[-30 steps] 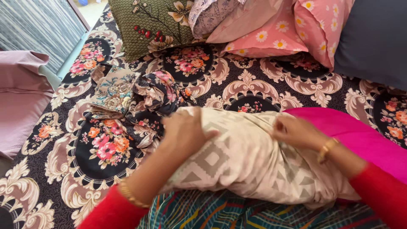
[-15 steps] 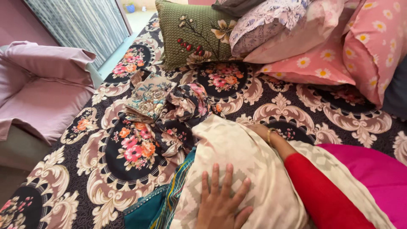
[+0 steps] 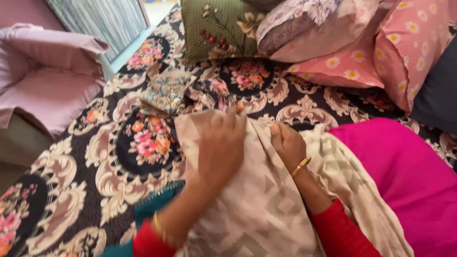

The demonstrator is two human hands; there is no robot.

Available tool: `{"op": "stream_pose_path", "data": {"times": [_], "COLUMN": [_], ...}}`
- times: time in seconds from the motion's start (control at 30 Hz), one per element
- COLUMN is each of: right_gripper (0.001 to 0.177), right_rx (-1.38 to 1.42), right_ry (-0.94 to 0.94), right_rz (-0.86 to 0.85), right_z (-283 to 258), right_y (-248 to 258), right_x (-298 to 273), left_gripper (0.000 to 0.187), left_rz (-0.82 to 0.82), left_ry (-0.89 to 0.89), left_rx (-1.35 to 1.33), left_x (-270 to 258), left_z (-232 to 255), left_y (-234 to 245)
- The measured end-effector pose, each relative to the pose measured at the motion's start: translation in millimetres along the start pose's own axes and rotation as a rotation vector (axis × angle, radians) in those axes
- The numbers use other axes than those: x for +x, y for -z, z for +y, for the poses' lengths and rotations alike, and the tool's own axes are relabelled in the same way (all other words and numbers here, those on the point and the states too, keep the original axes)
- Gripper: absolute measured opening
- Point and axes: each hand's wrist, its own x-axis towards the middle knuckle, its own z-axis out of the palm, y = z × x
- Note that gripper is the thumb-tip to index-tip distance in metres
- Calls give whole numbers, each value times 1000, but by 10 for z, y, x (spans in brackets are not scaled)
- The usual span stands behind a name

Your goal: The person inserts a pink pillow insert into a light-colored patterned pillowcase. They align the corners, push the insert in, and smooth the case over the insert to complete the task.

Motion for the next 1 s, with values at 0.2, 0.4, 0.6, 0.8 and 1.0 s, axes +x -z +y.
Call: {"op": "stream_pose_path", "data": {"times": [0.2, 0.4, 0.6, 0.8, 1.0], "right_gripper": [30, 28, 27, 26, 29], "right_rx": [30, 69, 126, 270, 237], "right_ry": [41, 94, 107, -205, -279], "right_rz": [57, -24, -13, 49, 36], "right_z": [-411, -444, -530, -647, -263], "right_y": [336, 394, 439, 594, 474], "right_x": [-172, -198, -200, -169, 4], "left_gripper": [14, 22, 19, 18, 25], "left_rz": [-230, -216, -360, -667, -602], "left_ry": [-147, -77, -80, 151, 206], "left_rx": [208, 80, -110, -116, -144], "left_x": [439, 504, 585, 871, 748], "left_z": [85, 81, 141, -380, -240], "left_y": [171, 107, -209, -229, 3]}}
